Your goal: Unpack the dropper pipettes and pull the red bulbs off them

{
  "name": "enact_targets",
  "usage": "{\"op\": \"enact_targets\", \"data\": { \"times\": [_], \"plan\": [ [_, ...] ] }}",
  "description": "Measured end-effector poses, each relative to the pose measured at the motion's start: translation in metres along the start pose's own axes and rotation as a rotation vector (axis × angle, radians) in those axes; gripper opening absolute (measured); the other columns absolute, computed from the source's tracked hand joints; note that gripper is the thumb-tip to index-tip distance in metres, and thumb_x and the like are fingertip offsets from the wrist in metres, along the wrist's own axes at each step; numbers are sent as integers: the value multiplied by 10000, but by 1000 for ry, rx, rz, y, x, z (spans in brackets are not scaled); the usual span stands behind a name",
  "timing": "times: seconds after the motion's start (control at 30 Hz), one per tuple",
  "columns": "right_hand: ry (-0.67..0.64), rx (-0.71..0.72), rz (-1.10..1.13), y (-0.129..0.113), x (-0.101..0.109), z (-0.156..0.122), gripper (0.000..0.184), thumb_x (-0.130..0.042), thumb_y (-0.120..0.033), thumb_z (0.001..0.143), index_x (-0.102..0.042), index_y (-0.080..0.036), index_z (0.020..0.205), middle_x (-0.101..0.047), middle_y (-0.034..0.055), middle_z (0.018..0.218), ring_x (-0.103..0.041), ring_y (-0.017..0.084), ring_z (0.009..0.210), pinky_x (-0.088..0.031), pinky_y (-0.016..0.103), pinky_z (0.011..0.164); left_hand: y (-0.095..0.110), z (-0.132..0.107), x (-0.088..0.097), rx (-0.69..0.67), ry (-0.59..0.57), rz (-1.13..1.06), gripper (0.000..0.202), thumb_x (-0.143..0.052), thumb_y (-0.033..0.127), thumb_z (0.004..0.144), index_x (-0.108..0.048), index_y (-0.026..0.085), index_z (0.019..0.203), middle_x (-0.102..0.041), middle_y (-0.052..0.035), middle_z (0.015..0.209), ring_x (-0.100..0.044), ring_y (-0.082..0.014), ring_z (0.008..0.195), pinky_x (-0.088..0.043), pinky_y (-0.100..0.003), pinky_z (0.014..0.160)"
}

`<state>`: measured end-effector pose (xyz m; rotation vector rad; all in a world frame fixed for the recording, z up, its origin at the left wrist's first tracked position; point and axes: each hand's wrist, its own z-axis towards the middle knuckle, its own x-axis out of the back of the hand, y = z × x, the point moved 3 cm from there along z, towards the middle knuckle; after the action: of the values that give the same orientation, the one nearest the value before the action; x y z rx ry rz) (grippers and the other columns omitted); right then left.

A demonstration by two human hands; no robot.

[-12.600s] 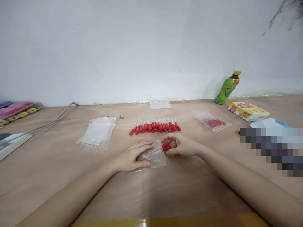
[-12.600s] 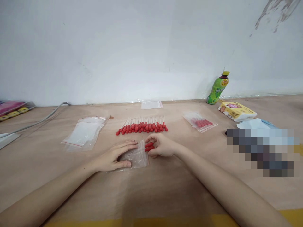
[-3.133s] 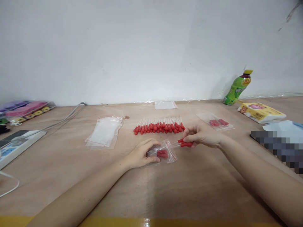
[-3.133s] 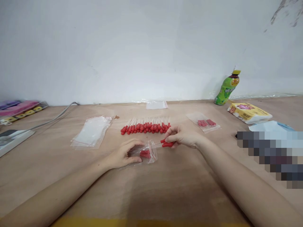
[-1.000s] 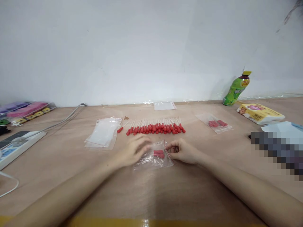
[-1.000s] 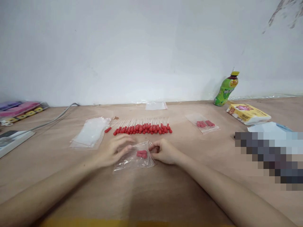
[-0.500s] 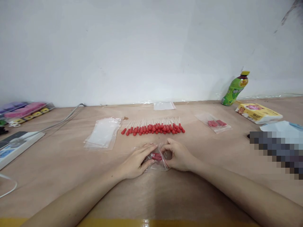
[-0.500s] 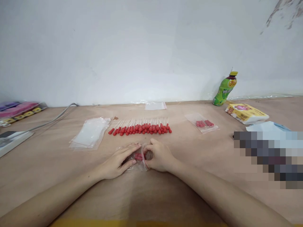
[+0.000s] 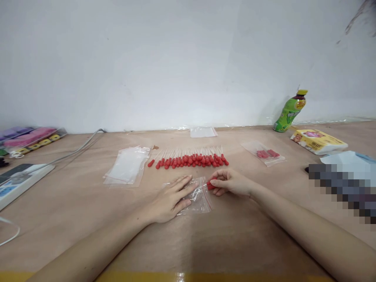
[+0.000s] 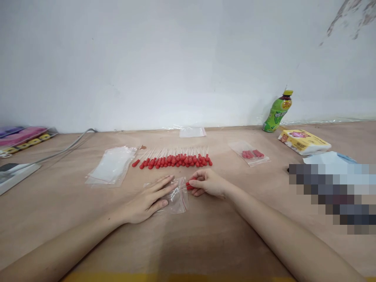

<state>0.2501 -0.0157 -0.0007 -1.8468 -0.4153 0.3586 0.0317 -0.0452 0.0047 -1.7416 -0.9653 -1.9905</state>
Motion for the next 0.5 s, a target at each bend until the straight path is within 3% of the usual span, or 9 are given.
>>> {"op": "enact_targets", "data": {
  "times": [0.17, 0.27, 0.37, 0.43, 0.5],
  "plan": [
    [163, 151, -230, -47, 51, -30, 353, -726, -367, 615, -641, -128, 860, -677, 62, 772, -632, 130, 655, -545, 264, 636, -1, -2, 1, 26, -116, 43, 491, -305, 477, 894, -178, 390, 1360, -12, -21, 1475, -27, -324, 1332, -159, -568, 1031],
    [542, 373, -334, -65, 94, -44, 347, -697, -376, 644, -642, -148, 900, -685, 71, 823, -643, 160, 713, -544, 312, 692, 4, -3, 3, 33, -115, 72, 476, -328, 458, 892, -219, 390, 1350, -11, -25, 1476, 27, -367, 1318, -134, -637, 991],
    [892, 571, -530, -54, 119, -39, 333, -631, -357, 707, -629, -167, 980, -680, 77, 922, -644, 188, 784, -528, 360, 747, 16, -2, 6, -45, -26, 86, 469, -366, 297, 886, -293, 276, 1348, -62, -44, 1476, -8, -319, 1335, -143, -566, 1043],
    [984, 625, -780, -36, 120, -25, 286, -575, -334, 750, -641, -170, 974, -679, 78, 939, -640, 206, 824, -507, 378, 786, 24, 1, 5, -110, 18, 50, 525, -369, 163, 841, -280, 205, 1357, -94, -53, 1473, -85, -242, 1345, -203, -443, 1078],
    [983, 667, -1004, -17, 116, -11, 262, -519, -311, 787, -650, -171, 966, -677, 81, 957, -632, 215, 867, -492, 366, 805, 28, 4, 2, -163, -8, 5, 620, -358, 91, 798, -190, 193, 1386, -136, -43, 1467, -131, -197, 1341, -225, -389, 1084]
  ]
}}
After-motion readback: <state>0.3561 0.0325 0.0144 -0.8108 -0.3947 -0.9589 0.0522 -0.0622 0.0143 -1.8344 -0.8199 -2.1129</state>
